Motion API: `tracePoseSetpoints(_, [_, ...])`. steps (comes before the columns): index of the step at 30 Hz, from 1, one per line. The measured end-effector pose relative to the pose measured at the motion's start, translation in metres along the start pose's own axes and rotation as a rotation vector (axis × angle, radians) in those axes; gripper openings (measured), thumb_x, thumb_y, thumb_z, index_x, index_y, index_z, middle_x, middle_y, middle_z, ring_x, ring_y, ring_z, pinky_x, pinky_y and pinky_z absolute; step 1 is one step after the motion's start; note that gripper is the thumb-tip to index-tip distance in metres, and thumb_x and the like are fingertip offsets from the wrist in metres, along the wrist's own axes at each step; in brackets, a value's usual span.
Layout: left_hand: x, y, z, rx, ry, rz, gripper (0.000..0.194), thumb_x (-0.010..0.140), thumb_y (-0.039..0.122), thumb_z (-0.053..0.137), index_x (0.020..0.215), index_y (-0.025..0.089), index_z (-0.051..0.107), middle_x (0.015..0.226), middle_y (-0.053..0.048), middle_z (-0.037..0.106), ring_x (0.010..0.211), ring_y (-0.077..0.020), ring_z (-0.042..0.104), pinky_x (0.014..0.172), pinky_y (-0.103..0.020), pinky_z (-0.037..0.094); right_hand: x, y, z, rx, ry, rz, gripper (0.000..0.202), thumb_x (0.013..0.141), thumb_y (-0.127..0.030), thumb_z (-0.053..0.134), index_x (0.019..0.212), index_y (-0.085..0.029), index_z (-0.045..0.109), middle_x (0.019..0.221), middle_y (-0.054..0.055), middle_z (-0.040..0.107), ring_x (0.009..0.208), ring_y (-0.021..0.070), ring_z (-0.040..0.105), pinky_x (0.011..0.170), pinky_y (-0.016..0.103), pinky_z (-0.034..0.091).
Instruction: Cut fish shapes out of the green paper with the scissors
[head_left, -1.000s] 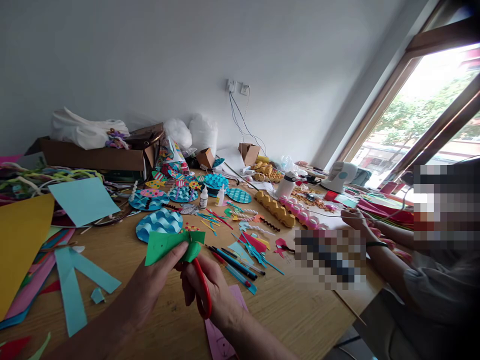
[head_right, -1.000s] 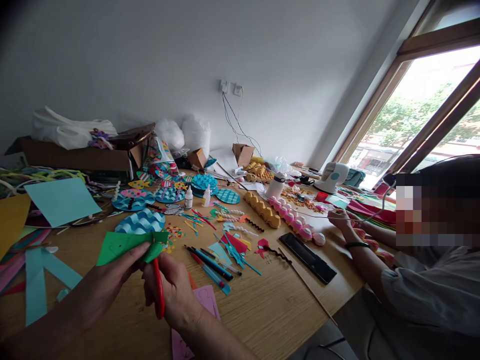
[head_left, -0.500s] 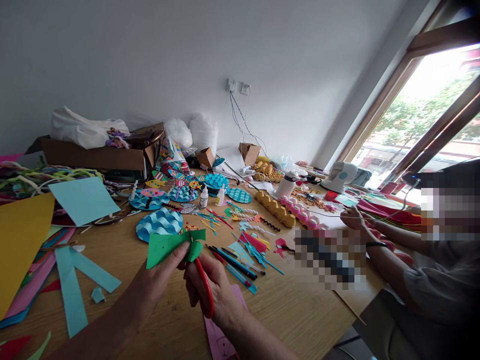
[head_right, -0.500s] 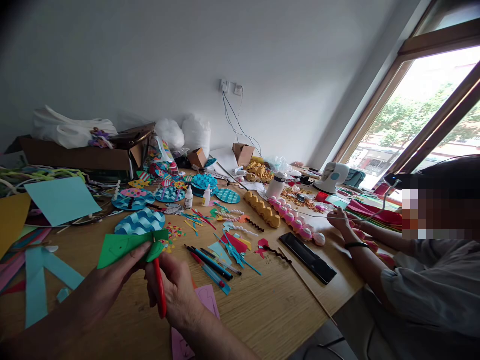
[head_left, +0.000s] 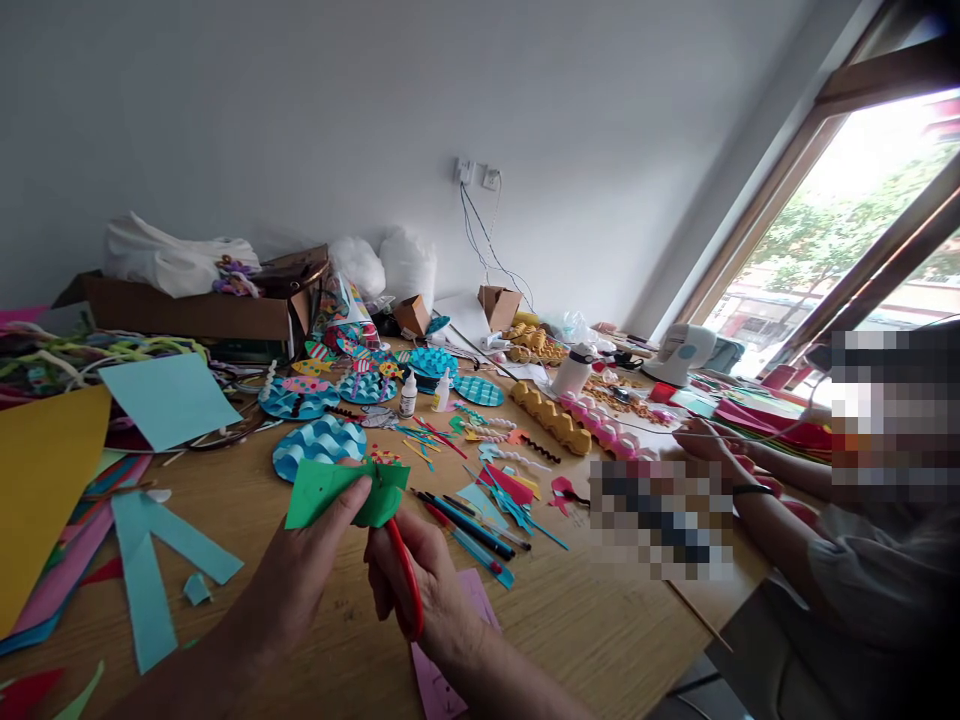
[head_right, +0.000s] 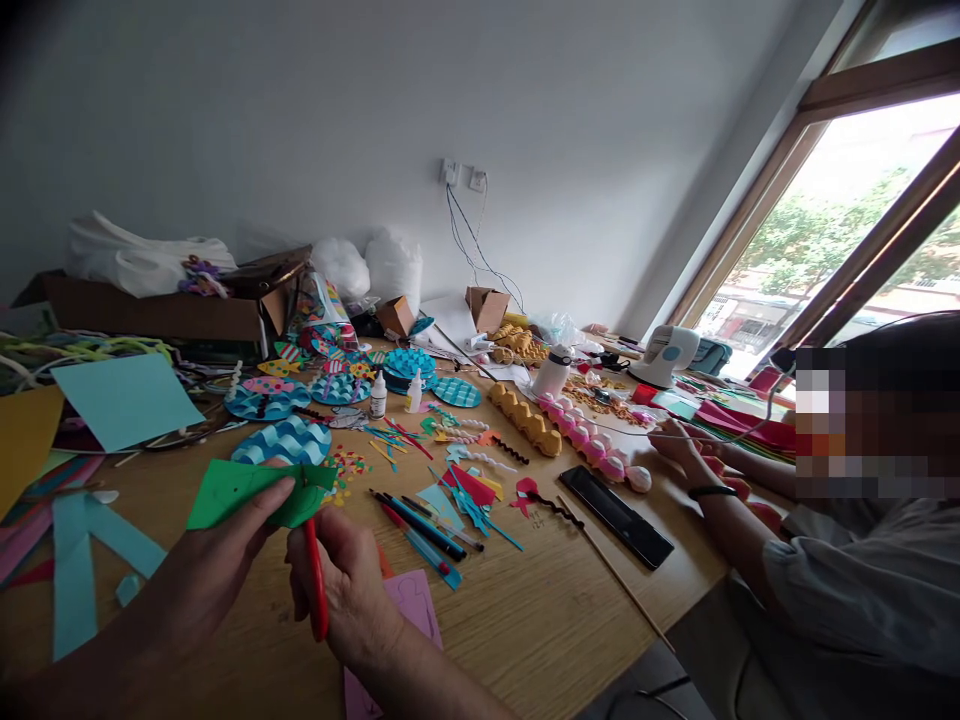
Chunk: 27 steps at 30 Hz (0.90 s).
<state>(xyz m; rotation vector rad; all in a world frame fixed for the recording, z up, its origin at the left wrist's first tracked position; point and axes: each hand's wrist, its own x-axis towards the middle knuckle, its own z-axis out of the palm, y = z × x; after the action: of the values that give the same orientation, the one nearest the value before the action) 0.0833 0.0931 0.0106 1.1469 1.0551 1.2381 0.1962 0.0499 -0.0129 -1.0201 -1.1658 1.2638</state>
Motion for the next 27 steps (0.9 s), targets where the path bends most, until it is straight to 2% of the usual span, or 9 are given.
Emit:
tracePoseSetpoints(4, [-0.002,0.007,0.001,0.045,0.026,-0.016,0.024,0.063,0.045,0.071,0.079,0.027,0.069,0.113,-0.003,0.075,0.125,-0.0336,0.056,0.109,-0.042,0.040,0.000,-0.003,-0.001,-0.013,-0.011,0.029,0.045,0.080,-0.062,0.058,0.069,-0.020,0.046,0.045,-0.009,0.041,0.037,0.0058,0.037,0.036,0.016,0.029])
tracePoseSetpoints(8, [0.001,0.006,-0.001,-0.001,-0.065,0.044,0.027,0.068,0.046,0.071,0.085,0.026,0.070,0.098,-0.001,0.076,0.110,-0.0305,0.062,0.101,-0.038,0.046,0.000,-0.008,-0.002,-0.031,-0.008,0.063,0.048,0.078,-0.065,0.058,0.065,-0.021,0.044,0.043,-0.009,0.039,0.036,0.0058,0.036,0.036,0.017,0.028])
tracePoseSetpoints(11, [0.005,-0.001,-0.004,-0.043,-0.106,0.071,0.026,0.072,0.045,0.071,0.089,0.025,0.070,0.097,0.001,0.074,0.106,-0.0274,0.062,0.101,-0.036,0.043,0.000,-0.009,-0.003,-0.045,-0.005,0.076,0.048,0.077,-0.064,0.058,0.063,-0.021,0.045,0.043,-0.009,0.039,0.036,0.0057,0.036,0.035,0.018,0.027])
tracePoseSetpoints(13, [0.005,-0.003,-0.006,-0.065,-0.092,0.069,0.026,0.072,0.045,0.072,0.091,0.026,0.071,0.099,0.001,0.073,0.107,-0.0265,0.061,0.101,-0.036,0.042,0.000,-0.010,-0.003,-0.043,-0.005,0.083,0.046,0.077,-0.063,0.059,0.064,-0.020,0.046,0.042,-0.009,0.039,0.035,0.0057,0.036,0.034,0.018,0.026])
tracePoseSetpoints(16, [0.006,0.001,-0.006,-0.073,-0.083,0.058,0.024,0.070,0.043,0.074,0.087,0.025,0.071,0.096,0.001,0.072,0.104,-0.0264,0.060,0.098,-0.035,0.043,-0.001,-0.010,-0.003,-0.043,-0.004,0.098,0.044,0.077,-0.060,0.060,0.065,-0.020,0.047,0.043,-0.009,0.041,0.035,0.0056,0.036,0.035,0.018,0.028])
tracePoseSetpoints(21, [0.006,0.011,-0.006,-0.044,-0.083,0.092,0.018,0.066,0.037,0.077,0.075,0.025,0.067,0.083,0.002,0.068,0.090,-0.0243,0.061,0.081,-0.031,0.050,-0.002,-0.012,-0.005,-0.049,-0.010,0.102,0.043,0.076,-0.059,0.061,0.066,-0.020,0.048,0.046,-0.008,0.041,0.036,0.0054,0.036,0.035,0.017,0.029])
tracePoseSetpoints(27, [0.007,0.009,-0.008,-0.068,-0.121,0.115,0.015,0.074,0.039,0.073,0.076,0.026,0.066,0.083,0.003,0.066,0.087,-0.0210,0.061,0.083,-0.028,0.050,-0.001,-0.009,-0.007,-0.085,-0.020,0.087,0.041,0.080,-0.056,0.060,0.067,-0.019,0.048,0.047,-0.008,0.044,0.039,0.0060,0.039,0.038,0.018,0.031])
